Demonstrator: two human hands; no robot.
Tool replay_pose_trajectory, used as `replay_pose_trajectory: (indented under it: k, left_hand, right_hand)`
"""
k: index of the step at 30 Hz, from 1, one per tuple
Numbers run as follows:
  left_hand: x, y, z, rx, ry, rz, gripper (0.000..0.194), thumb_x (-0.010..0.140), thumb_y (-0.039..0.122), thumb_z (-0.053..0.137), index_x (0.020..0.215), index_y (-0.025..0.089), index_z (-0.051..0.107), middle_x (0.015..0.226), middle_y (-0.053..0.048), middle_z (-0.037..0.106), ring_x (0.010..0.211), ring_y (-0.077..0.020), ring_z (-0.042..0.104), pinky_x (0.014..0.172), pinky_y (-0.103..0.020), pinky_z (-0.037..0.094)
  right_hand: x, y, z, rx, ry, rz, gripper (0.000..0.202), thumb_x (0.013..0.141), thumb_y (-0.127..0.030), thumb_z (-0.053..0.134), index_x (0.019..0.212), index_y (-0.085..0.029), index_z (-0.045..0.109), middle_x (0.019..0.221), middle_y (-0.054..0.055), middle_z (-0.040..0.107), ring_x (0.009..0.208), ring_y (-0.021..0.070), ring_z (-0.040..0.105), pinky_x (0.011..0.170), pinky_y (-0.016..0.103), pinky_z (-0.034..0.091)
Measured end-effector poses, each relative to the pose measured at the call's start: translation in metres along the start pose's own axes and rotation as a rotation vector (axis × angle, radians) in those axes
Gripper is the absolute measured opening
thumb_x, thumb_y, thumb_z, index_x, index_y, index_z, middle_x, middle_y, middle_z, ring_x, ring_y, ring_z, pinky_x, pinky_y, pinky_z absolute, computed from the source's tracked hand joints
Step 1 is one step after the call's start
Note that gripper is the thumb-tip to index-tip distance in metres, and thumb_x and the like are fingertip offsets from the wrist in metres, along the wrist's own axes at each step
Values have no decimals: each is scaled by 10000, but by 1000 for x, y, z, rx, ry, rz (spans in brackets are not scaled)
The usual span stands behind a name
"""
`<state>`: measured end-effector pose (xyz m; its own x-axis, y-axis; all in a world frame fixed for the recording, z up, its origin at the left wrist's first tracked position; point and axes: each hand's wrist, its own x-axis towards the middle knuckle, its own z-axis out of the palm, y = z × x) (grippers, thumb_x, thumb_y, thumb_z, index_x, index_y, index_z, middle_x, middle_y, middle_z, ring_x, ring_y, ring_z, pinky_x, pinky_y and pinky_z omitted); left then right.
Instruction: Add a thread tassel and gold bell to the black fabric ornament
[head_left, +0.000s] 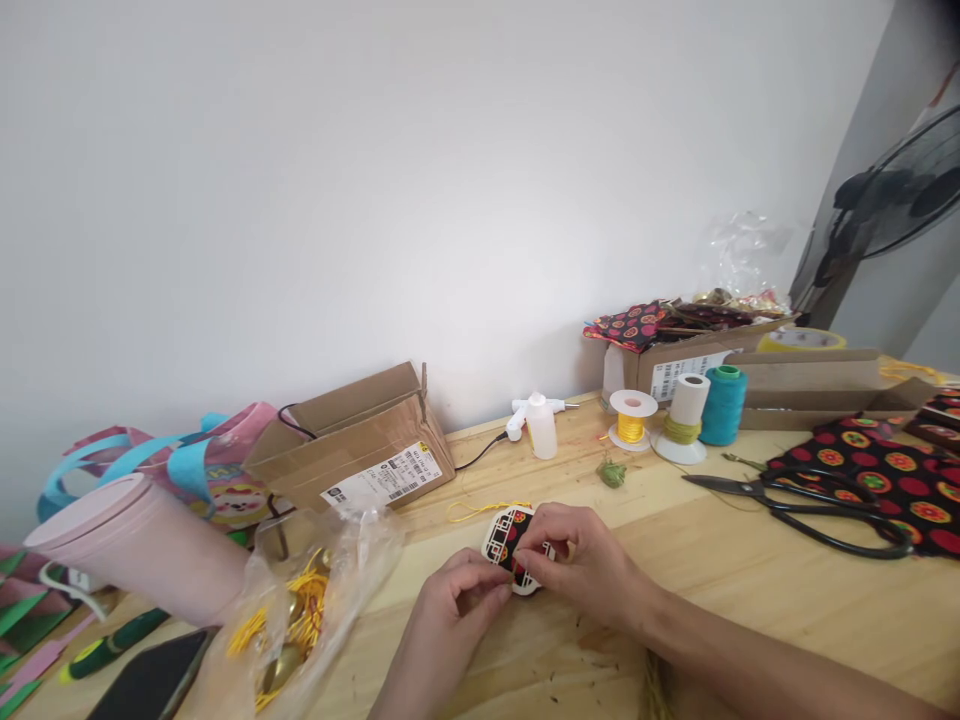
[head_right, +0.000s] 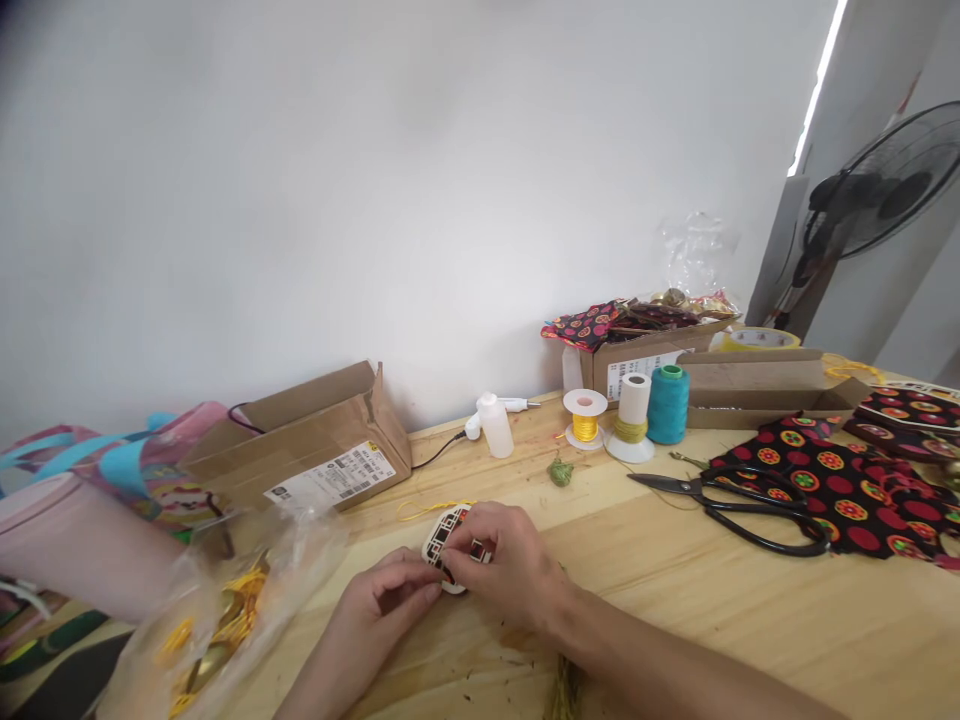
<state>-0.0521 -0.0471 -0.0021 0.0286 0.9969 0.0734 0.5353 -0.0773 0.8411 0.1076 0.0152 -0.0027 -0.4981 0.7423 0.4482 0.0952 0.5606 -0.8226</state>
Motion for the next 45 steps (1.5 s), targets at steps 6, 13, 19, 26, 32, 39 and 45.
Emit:
replay_pose_trajectory:
  k: [6,13,19,26,32,39,45]
  left_hand:
    - [1,-1,-2,36,-44,-20,188,771,241,520,826,197,695,789,-60,622,753,-185,557,721,-286,423]
    - [0,0,-3,48,-40,-17,221,785,276,498,837,188,694,768,-62,623,752,-190,568,725,-291,436]
    - [1,0,-2,-49,20,-19,197,766,253,524,888,179,659,849,-68,644,814,-197,583,754,-300,445]
    - [1,0,2,10,-27,20,176,764,240,534,844,199,685,807,-62,613,768,-185,560,708,-283,436]
    - [1,-1,3,23,-20,10,149,750,246,546,762,192,684,782,-54,597,745,-181,554,683,-270,427]
    - [1,-4,2,39,10,-4,139,709,198,569,791,204,681,746,-37,582,687,-169,528,627,-258,408]
    - [1,-5,2,52,31,-30,190,674,180,584,841,199,674,765,-37,579,666,-163,505,611,-259,401]
  right_hand:
    - [3,0,-2,4,29,25,145,681,-90,568,620,-170,672,579,-9,584,515,85,450,461,183,345]
    - [3,2,-2,5,44,48,144,676,-84,570,620,-166,675,555,-13,577,490,79,421,444,184,332]
    - [2,1,-2,19,32,54,163,689,-87,562,600,-168,672,558,-14,568,492,76,422,451,180,342]
    - [1,1,0,33,21,43,161,679,-77,562,629,-178,677,564,-21,577,505,81,442,465,183,349]
    - [1,-2,0,42,30,47,154,684,-85,560,612,-165,669,560,-16,576,498,78,437,459,180,350]
    - [2,1,-2,36,58,40,144,696,-108,561,620,-170,668,555,-17,565,497,82,419,463,192,341]
    - [2,1,-4,39,56,49,143,705,-122,560,626,-169,670,554,-17,558,493,83,410,462,195,338]
